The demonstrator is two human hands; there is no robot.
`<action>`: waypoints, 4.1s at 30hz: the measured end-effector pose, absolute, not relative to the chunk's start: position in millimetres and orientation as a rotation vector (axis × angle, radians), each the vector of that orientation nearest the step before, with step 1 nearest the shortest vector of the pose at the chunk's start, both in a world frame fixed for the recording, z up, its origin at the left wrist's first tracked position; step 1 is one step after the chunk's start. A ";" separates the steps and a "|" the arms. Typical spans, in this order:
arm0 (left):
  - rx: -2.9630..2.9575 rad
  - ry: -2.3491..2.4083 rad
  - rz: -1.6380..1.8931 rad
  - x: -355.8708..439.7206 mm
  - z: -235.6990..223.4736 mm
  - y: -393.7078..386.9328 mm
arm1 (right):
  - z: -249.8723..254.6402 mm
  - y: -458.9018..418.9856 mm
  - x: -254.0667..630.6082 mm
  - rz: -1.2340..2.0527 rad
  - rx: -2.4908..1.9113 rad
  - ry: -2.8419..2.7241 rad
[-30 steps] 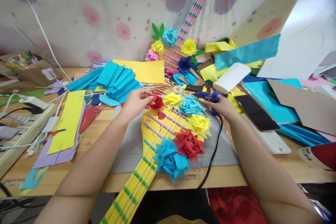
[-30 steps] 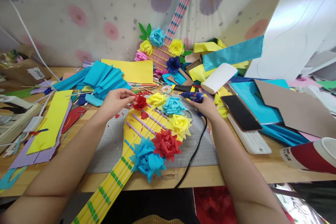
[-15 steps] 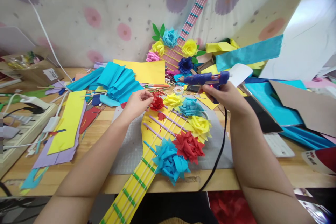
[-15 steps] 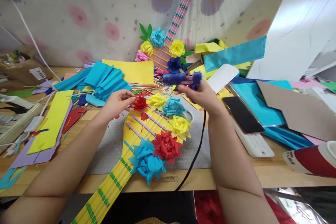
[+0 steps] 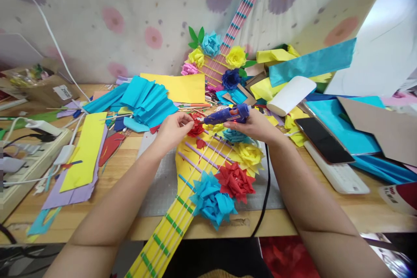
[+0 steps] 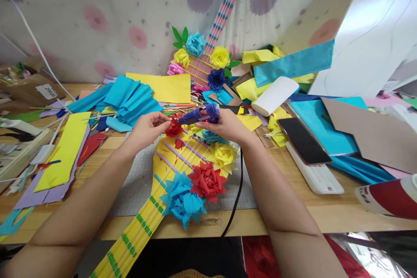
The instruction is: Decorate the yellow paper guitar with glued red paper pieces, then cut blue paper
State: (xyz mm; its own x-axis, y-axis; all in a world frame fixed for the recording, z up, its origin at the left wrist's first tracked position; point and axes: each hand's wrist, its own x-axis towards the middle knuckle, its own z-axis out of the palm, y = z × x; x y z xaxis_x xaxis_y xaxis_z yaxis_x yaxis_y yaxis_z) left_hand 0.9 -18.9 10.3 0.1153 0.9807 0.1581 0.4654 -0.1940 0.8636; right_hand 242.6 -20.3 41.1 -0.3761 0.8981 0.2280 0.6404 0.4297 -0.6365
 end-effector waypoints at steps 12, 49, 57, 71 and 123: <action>1.648 1.342 1.039 6.6 15.7 -22.4 | 34.7 -17.5 241.9 0.628 -1.261 -2.162; 1.670 1.327 1.016 3.4 14.7 -21.4 | 37.9 -19.1 242.7 0.615 -1.279 -2.170; 1.592 1.325 1.061 -2.8 21.4 -17.9 | 45.4 -20.5 260.7 0.692 -1.326 -2.041; 1.633 1.388 0.929 -5.4 50.3 -21.6 | -47.5 -10.7 330.4 0.583 -1.949 -1.479; 2.991 0.953 -0.542 33.0 76.7 62.2 | -48.9 -11.3 337.9 0.559 -1.968 -1.599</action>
